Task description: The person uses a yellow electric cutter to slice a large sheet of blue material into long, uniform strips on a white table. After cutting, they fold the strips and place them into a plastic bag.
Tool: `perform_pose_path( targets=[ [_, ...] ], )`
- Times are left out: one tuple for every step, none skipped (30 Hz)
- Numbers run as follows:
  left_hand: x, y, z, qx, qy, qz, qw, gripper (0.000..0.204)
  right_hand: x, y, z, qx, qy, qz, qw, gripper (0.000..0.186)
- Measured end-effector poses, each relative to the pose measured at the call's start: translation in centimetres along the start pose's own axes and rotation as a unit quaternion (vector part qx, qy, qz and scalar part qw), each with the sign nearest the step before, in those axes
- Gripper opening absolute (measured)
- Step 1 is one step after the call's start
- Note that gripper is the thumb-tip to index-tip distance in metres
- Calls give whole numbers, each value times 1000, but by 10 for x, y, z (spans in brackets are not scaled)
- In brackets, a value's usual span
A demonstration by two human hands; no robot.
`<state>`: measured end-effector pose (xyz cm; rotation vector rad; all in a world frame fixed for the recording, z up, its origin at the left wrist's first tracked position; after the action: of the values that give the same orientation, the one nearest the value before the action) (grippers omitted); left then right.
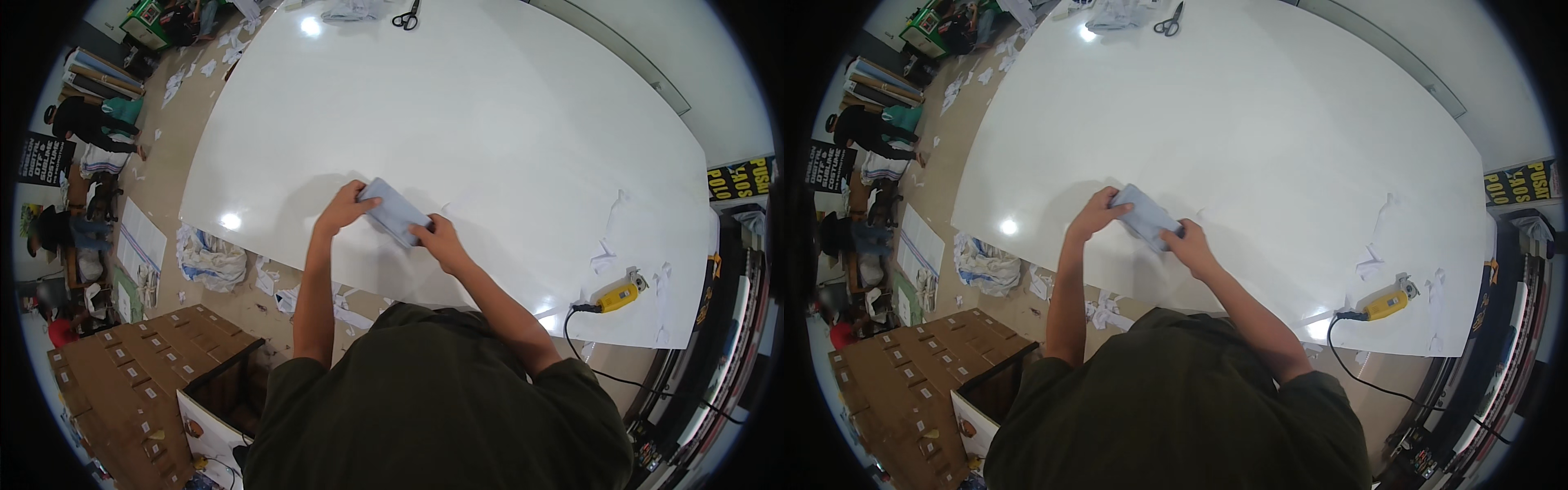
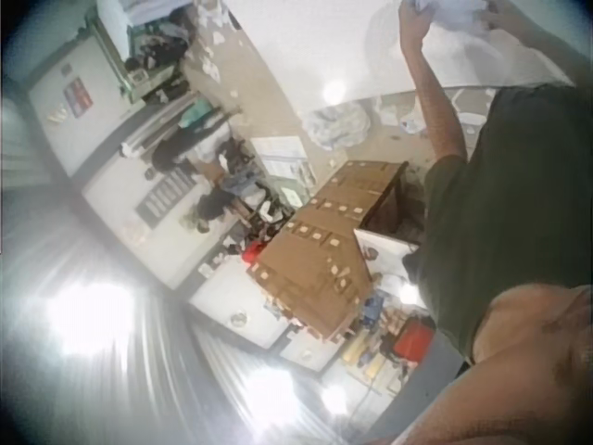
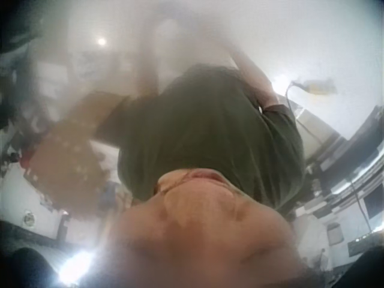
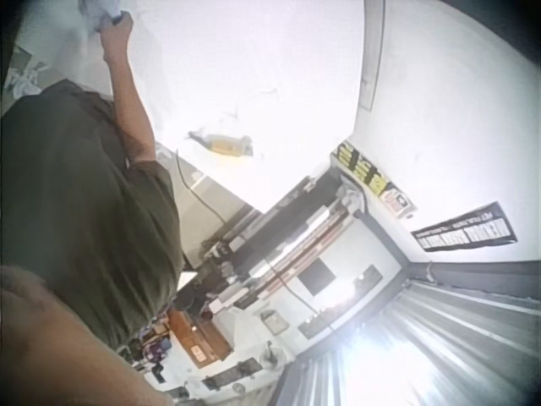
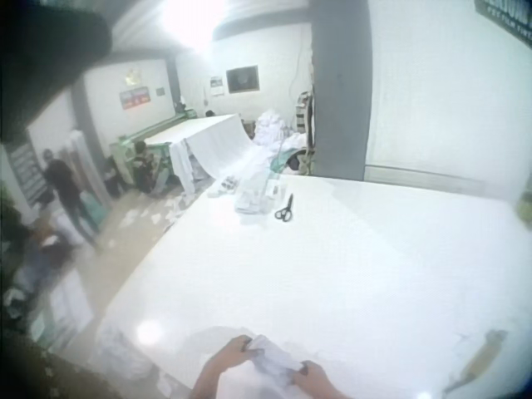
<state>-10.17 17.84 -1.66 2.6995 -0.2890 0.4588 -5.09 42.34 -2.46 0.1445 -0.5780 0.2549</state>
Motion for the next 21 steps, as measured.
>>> perform_pose_path(
  targets=[
    [-3, -15, -5, -7, -1, 12, 1000, 55, 4, 13, -12, -11, -17, -8, 1000, 45],
    [-8, -31, -9, -15, -4, 24, 1000, 56, 7, 23, -23, -23, -32, -17, 999, 43],
    [-10, -43, -10, -24, -3, 35, 999, 56, 12, 28, -29, -33, -35, -22, 999, 42],
    [-11, -51, -10, -36, -5, 32, 999, 56, 17, 32, -36, -42, -39, -27, 998, 41],
    [-12, -60, -10, -48, -7, 31, 998, 57, 22, 35, -42, -52, -43, -34, 997, 40],
    [-11, -65, -8, -59, -10, 29, 998, 57, 24, 34, -50, -57, -48, -33, 997, 40],
    [-11, -68, -3, -87, 1, 33, 996, 60, 24, 32, -58, -63, -53, -32, 996, 40],
    [-9, -71, -4, -93, 1, 30, 995, 60, 25, 33, -62, -68, -57, -34, 996, 40],
    [-6, -73, -6, -98, 2, 28, 995, 60, 25, 33, -65, -60, -50, -33, 996, 40],
    [-5, -74, -8, -103, 3, 25, 994, 60, 25, 30, -68, -53, -43, -33, 997, 40],
    [-5, -73, -8, -91, -14, 20, 996, 59, 24, 28, -70, -45, -36, -31, 998, 40],
    [-5, -72, -9, -78, -30, 14, 996, 59, 22, 28, -72, -30, -30, -33, 999, 40],
    [-6, -71, -9, -65, -47, 9, 997, 58, 19, 27, -73, -15, -24, -34, 999, 39],
    [-6, -72, -11, -74, -37, 11, 997, 57, 17, 28, -70, 1, -18, -36, 999, 39],
    [-7, -72, -12, -83, -28, 14, 996, 56, 17, 29, -69, 13, -20, -39, 999, 39],
    [-6, -72, -14, -91, -18, 16, 996, 55, 16, 31, -68, 24, -22, -42, 999, 39],
    [-5, -72, -15, -101, -19, 10, 995, 54, 18, 30, -61, 35, -23, -43, 998, 40],
    [-4, -74, -16, -111, -20, 5, 994, 53, 21, 31, -54, 59, -15, -48, 997, 41],
    [-2, -75, -17, -120, -21, 0, 993, 52, 24, 31, -47, 83, -8, -53, 995, 42],
    [-1, -76, -14, -149, -37, -19, 988, 52, 26, 32, -42, 106, -1, -60, 993, 43],
    [0, -77, -12, -177, -53, -38, 982, 51, 26, 32, -40, 125, -1, -55, 991, 43]
  ],
)
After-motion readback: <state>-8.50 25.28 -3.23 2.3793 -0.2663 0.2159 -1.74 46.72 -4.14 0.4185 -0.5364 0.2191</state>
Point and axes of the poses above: each hand's wrist, its own x-axis away from the middle knuckle, its own y-axis out of the back of the hand, z = x × y, the point moved 5 cm from there along -x, towards the middle knuckle, and after that the axes turned 3 degrees about -y, right-handed, at the moved point
